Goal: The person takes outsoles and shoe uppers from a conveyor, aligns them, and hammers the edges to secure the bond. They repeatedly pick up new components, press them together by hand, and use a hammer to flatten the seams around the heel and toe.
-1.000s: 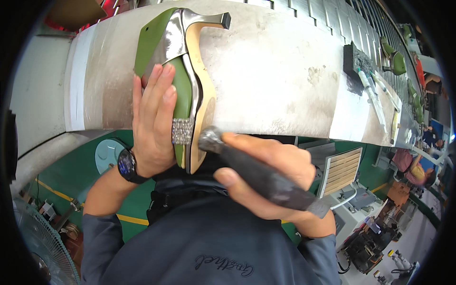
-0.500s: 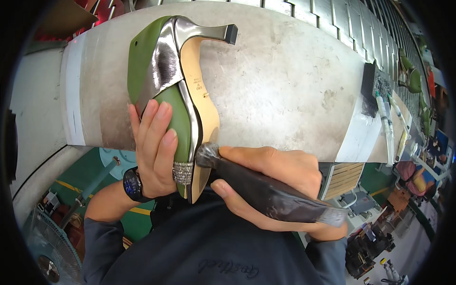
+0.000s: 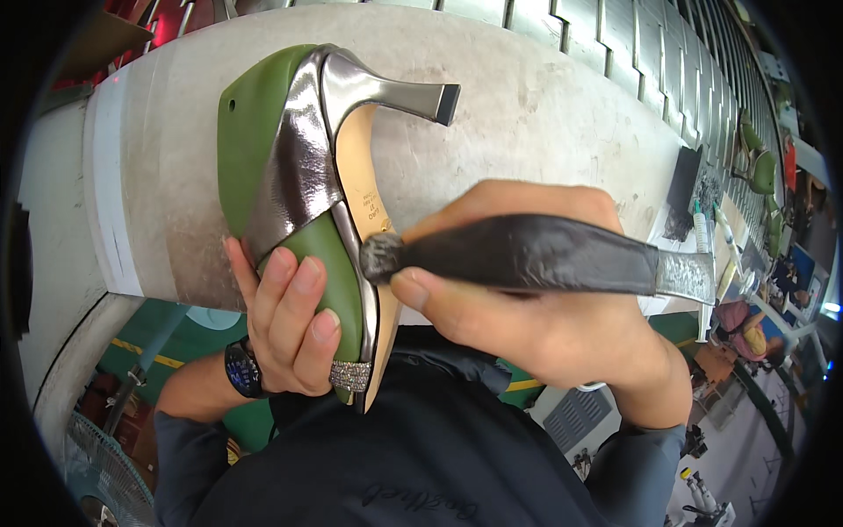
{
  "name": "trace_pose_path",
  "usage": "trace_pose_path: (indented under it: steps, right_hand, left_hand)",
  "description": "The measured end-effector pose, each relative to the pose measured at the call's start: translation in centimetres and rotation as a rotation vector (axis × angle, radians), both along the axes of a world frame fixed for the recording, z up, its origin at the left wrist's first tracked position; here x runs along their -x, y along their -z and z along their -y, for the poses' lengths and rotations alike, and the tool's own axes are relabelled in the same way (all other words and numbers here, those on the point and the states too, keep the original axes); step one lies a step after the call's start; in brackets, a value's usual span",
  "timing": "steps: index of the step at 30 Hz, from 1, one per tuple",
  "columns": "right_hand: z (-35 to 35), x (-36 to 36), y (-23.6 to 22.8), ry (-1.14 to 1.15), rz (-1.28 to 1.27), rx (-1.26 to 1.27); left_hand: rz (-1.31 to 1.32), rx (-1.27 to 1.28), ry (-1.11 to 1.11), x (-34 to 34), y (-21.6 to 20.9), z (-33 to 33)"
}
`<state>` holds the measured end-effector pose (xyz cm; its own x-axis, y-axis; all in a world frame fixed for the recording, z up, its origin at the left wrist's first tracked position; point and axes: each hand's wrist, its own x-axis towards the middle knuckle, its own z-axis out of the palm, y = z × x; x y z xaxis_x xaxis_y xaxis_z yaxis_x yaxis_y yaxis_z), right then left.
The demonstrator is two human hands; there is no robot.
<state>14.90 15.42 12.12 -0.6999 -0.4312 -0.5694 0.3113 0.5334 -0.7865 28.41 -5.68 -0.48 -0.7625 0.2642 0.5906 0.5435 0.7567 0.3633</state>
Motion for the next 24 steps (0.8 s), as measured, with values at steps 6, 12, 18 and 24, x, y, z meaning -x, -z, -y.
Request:
trace_pose_path:
  steps: [6, 12, 18, 24]
  right_hand:
    - [0.5, -0.5, 1.9, -0.018, -0.317, 0.085]
    - [1.4, 0.3, 1.4, -0.014, -0.383, 0.019]
    - [3.4, 3.2, -0.3, -0.124, -0.338, -0.06]
    - [0.9, 2.4, 1.2, -0.191, -0.341, 0.081]
  left_hand:
    - [0.04, -0.017, 0.02, -0.6, -0.2, 0.1]
    - [0.066, -0.045, 0.064, -0.6, -0.5, 0.2]
    - [0.069, -0.015, 0.075, 0.1, -0.9, 0.8]
    - [0.059, 0.024, 0.069, 0.5, -1.5, 0.5]
